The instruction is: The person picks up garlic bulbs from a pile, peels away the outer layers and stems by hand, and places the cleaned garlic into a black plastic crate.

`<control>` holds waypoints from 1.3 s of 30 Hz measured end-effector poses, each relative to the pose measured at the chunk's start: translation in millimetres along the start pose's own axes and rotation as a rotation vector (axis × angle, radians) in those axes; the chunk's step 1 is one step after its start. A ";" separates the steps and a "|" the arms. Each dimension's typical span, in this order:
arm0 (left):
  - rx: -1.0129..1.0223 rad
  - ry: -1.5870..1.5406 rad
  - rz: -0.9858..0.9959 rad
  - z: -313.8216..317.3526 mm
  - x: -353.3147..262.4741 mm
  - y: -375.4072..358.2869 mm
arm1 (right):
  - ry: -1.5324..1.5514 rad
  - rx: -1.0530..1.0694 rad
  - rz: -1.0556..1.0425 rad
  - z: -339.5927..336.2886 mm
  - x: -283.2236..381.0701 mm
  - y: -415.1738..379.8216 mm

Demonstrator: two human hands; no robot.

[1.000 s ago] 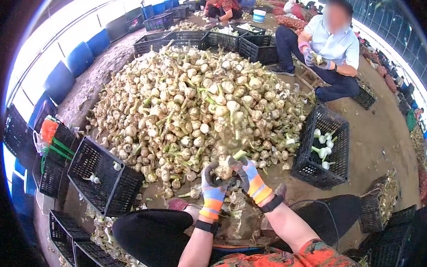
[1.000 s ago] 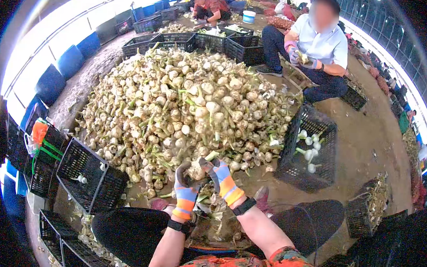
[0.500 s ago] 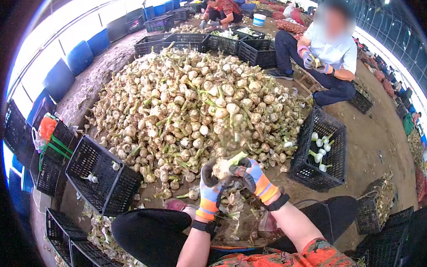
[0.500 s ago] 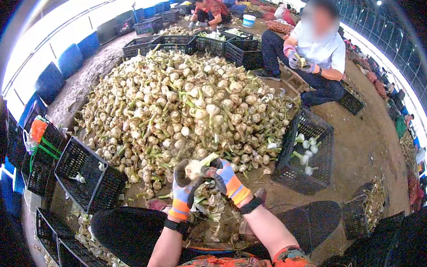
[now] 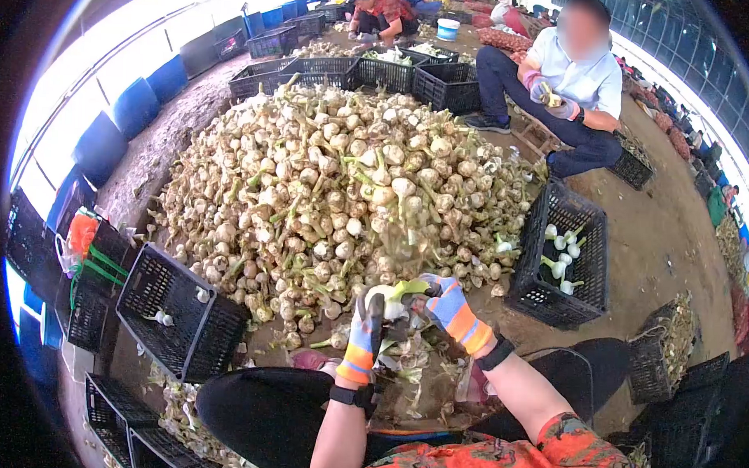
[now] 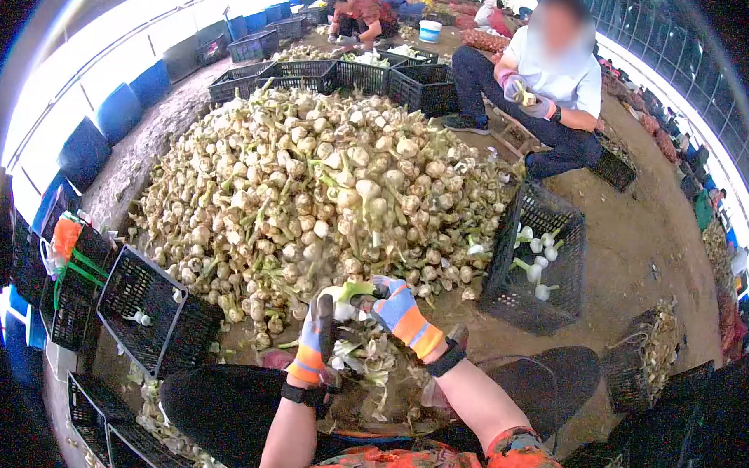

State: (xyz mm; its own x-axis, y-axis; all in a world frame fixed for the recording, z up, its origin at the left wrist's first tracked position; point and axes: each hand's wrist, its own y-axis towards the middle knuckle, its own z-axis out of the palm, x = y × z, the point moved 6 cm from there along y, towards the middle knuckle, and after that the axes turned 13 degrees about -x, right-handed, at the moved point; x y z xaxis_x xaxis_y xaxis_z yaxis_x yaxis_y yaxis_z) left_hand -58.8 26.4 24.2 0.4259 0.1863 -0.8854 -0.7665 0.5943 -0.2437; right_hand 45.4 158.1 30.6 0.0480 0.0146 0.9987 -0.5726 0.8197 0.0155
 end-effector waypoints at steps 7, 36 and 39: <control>0.085 0.172 0.322 10.9 -24.9 -17.5 | 0.199 -0.161 0.204 -22.5 11.2 17.3; 0.113 0.352 0.405 -0.1 12.7 -6.2 | -1.267 0.669 -0.496 52.9 76.8 -31.7; 0.137 0.324 0.348 7.7 7.1 -14.5 | -1.280 0.609 -0.507 52.5 63.6 -27.0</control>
State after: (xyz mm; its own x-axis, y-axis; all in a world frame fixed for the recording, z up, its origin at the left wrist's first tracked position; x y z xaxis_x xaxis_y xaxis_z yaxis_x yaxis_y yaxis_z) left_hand -40.9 25.1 24.5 -0.0319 0.1518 -0.9879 -0.7568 0.6419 0.1230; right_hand 20.9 106.8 96.2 -0.2037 -0.9486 0.2424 -0.9729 0.2238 0.0581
